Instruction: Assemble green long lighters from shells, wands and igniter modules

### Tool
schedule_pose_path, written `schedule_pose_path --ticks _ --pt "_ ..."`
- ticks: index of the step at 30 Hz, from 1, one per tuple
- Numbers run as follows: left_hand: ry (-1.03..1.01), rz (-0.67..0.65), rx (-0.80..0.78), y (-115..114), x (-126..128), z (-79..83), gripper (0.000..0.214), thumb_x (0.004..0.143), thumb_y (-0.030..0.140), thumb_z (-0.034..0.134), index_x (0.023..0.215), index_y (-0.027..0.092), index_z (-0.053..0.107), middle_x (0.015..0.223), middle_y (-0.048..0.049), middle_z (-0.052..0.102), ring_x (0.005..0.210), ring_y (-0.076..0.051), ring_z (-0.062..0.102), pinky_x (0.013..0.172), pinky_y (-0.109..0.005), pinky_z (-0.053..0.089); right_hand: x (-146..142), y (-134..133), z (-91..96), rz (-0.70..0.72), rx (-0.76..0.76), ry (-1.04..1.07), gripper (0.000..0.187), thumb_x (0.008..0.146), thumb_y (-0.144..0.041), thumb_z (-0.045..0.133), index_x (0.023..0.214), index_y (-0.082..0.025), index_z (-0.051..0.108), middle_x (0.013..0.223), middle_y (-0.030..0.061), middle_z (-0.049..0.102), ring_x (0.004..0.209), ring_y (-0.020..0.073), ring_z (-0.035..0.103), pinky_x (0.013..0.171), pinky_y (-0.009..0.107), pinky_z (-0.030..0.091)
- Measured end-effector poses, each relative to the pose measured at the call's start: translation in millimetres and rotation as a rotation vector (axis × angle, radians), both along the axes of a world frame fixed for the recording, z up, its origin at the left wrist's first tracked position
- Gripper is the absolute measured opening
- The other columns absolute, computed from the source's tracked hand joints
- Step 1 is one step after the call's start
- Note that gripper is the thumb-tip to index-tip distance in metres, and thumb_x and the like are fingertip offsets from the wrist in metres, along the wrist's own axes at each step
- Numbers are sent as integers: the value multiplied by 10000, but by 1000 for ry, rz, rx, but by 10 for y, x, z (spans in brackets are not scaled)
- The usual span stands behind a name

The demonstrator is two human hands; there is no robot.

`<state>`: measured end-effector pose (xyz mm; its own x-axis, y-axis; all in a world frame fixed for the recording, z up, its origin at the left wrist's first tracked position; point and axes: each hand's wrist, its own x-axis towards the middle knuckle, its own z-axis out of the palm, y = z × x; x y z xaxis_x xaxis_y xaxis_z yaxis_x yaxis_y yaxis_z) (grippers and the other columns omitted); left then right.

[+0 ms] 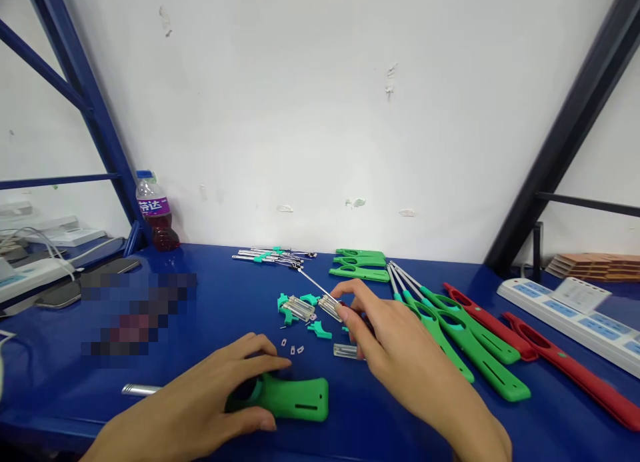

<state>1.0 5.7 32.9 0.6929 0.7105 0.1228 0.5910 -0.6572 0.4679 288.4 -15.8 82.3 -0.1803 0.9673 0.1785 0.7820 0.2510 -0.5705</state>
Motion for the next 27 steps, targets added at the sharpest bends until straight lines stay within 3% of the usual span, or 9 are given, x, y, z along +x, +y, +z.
schedule_pose_path --ticks 4,8,15,22,25,27 --pt "5 148 150 196 -31 21 236 1091 280 577 1276 317 719 1257 -24 724 1194 -246 679 1000 -357 547 152 -73 35 13 12 115 408 1122 -552 393 1463 -337 457 746 -72 632 670 168 681 693 309 504" --pt "88 219 175 427 58 56 169 1022 192 593 1042 217 759 1024 -54 744 973 -262 714 851 -363 543 268 -145 64 0 16 194 460 1103 -580 436 1467 -304 495 720 -50 667 621 170 683 552 281 482" --pt "220 271 177 596 289 104 101 993 265 726 1043 179 744 954 -67 734 891 -259 707 782 -363 544 324 -171 44 33 32 143 405 1104 -581 442 1358 -313 608 778 -32 700 661 155 693 585 276 493" --pt "310 243 166 664 347 34 213 1052 333 703 1173 157 703 1148 -63 731 976 -225 732 862 -426 626 365 -176 24 12 22 124 379 1104 -578 435 1272 -323 659 820 -25 719 687 152 701 621 263 529" --pt "362 239 173 608 292 41 104 1074 230 643 1085 148 707 1079 -66 734 953 -228 728 854 -403 607 345 -193 52 9 19 105 393 1102 -571 435 1188 -300 707 820 -8 738 662 161 703 596 267 534" --pt "400 261 186 555 244 48 159 1081 122 541 1036 140 692 1054 -101 716 921 -250 727 815 -385 577 338 -202 64 -24 54 100 397 1087 -573 471 1153 -289 739 823 2 754 664 174 710 594 274 540"
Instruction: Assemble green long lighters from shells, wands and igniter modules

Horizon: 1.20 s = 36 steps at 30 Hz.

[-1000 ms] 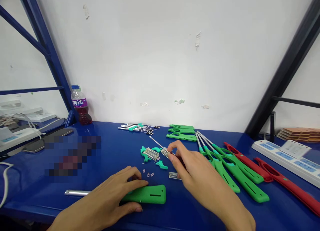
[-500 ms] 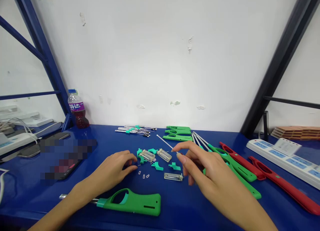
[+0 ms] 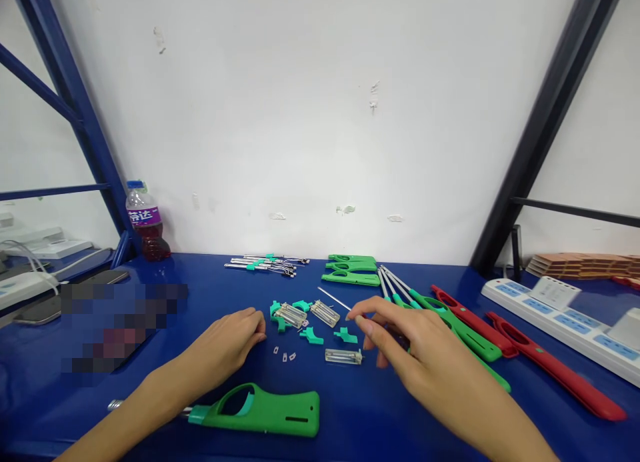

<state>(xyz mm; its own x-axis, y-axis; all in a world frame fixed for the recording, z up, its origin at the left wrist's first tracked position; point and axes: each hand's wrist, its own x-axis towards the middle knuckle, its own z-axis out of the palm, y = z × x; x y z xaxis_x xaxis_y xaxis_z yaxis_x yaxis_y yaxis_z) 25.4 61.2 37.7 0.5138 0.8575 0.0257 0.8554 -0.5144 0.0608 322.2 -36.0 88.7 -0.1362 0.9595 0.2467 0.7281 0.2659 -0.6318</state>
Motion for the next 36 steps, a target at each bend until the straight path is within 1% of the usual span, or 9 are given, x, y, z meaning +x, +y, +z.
schedule_pose_path --ticks 3,7,9,12,15,18,24,29,36 --pt "34 57 33 -57 -74 12 253 1066 62 417 1053 126 661 1108 -161 660 878 -293 724 734 -384 529 7 -10 -5 -105 135 40 389 1044 -596 551 1132 -292 778 854 11 777 689 194 715 584 281 543" --pt "2 167 78 -77 -142 69 255 1085 143 350 1050 150 602 1091 -150 619 783 -303 715 656 -383 478 17 -29 -17 -226 376 149 324 950 -589 711 1116 -327 808 1045 17 811 865 230 745 660 278 574" --pt "-49 206 100 -108 -142 92 233 1089 181 336 1026 192 560 1064 -117 621 786 -288 711 675 -377 470 8 -40 -13 -253 465 223 278 930 -556 756 1086 -333 817 882 2 786 776 204 717 615 260 544" --pt "-134 244 133 -221 -111 54 203 1073 203 318 954 248 477 967 -62 638 808 -258 700 705 -354 462 -36 -51 -2 -258 565 440 195 997 -484 708 994 -311 796 567 -50 590 503 136 529 438 243 386" --pt "-207 238 165 -377 -111 -74 215 1044 209 273 883 283 395 785 1 603 661 -230 635 623 -337 423 -117 -67 19 -179 643 571 281 1062 -434 627 855 -278 736 553 -54 539 492 116 486 439 238 368" --pt "-440 138 221 -514 -172 -182 239 1060 308 305 832 301 374 634 57 507 512 -209 533 531 -317 379 -220 -102 56 -98 604 428 312 1063 -405 630 804 -270 740 661 -40 595 538 101 515 490 232 415" --pt "-715 86 81 -691 -136 -135 246 1069 365 405 863 297 521 696 30 587 581 -207 575 583 -284 452 -418 -126 106 15 421 368 79 1039 -378 685 1104 -341 660 640 -103 598 510 95 553 477 207 443" --pt "-892 126 -215 -757 -2 -18 384 1054 530 501 813 252 610 620 58 490 515 -145 471 510 -230 386 -515 -86 94 54 373 338 130 1046 -388 677 1086 -341 563 625 -119 575 516 98 605 483 207 454" --pt "-1108 220 -501 -740 3 126 373 840 576 803 875 205 817 554 25 619 468 -129 499 441 -208 344 -590 -137 69 159 380 348 96 1061 -355 658 1077 -359 563 662 -107 591 543 105 612 491 208 466"
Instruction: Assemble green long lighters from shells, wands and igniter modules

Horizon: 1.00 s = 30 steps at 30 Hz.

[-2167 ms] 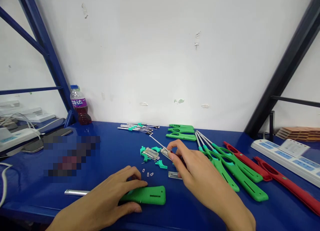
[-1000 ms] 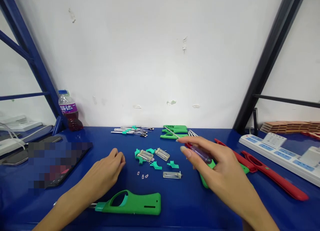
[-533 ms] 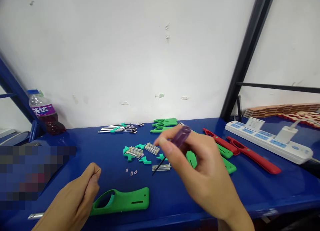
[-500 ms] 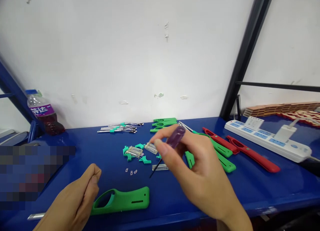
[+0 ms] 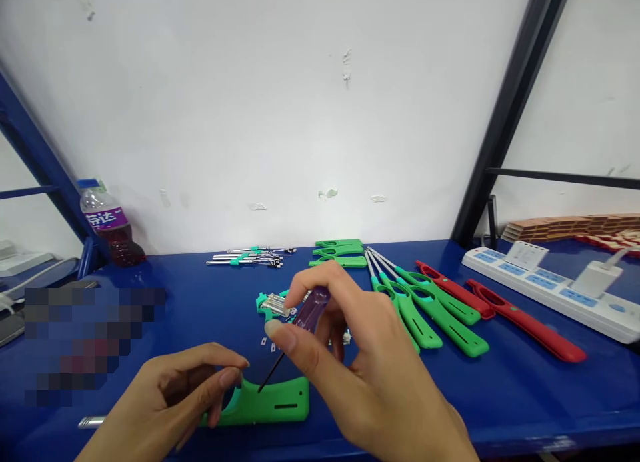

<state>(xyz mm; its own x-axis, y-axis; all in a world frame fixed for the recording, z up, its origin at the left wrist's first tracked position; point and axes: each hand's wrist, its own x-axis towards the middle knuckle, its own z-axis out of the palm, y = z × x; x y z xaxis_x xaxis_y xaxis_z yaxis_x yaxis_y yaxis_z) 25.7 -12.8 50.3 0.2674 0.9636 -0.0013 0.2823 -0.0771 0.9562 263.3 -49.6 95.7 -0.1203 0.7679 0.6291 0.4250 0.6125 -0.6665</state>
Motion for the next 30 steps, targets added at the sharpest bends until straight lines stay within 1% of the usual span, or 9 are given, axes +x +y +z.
schedule_pose_path --ticks 2,6,10,14,19,21,25,27,30 --pt "-31 -10 -65 18 -4 4 409 802 586 840 910 192 825 517 24 622 427 -113 458 410 -197 303 -32 3 -18 11 7 12 95 1059 -350 660 1087 -365 571 670 -103 593 551 109 617 493 210 472" --pt "-85 -66 -163 42 -2 -22 491 763 620 873 926 158 827 489 5 645 375 -87 421 392 -184 285 -105 45 -56 -5 20 -2 93 1049 -343 668 1096 -355 588 738 -84 635 549 110 616 492 218 479" --pt "-162 -78 -210 35 -5 -54 570 743 651 886 985 138 831 535 -22 688 347 -74 425 362 -181 255 -133 70 -68 -12 34 8 86 1041 -334 676 1082 -334 602 758 -69 645 573 114 622 500 217 486" --pt "-216 -73 -228 13 11 -82 518 774 611 889 1000 147 832 534 -21 694 313 -45 384 354 -163 191 -129 56 -63 -2 21 39 65 1039 -337 673 1055 -317 613 735 -64 641 562 118 619 499 222 492" --pt "-329 -42 -241 8 60 -117 468 673 554 969 868 157 817 781 -83 789 390 -96 608 346 -148 163 -145 69 -64 -7 -3 68 72 1044 -365 659 1048 -302 624 759 -49 655 564 130 618 510 248 506" --pt "-343 -37 -253 9 66 -129 471 672 553 974 862 154 811 797 -86 794 399 -103 633 345 -142 164 -141 70 -67 -19 -11 92 91 1042 -384 657 1034 -301 622 763 -48 653 562 129 613 509 250 500" --pt "-402 -49 -245 10 55 -166 514 670 598 974 875 158 807 820 -68 790 420 -124 678 329 -141 209 -103 69 -73 -71 2 124 105 1037 -394 663 1032 -301 616 774 -50 647 568 124 615 524 251 500" --pt "-423 -47 -245 13 47 -193 542 658 623 974 879 158 802 831 -62 784 433 -139 697 323 -143 229 -86 76 -74 -61 24 119 84 1045 -375 651 1049 -300 613 774 -50 641 563 122 613 517 246 499" --pt "-435 -63 -243 19 41 -229 520 688 609 966 888 159 797 831 -61 778 440 -139 698 327 -141 228 -82 92 -71 -40 21 97 67 1058 -364 632 1067 -302 607 739 -57 626 558 124 611 511 242 486"
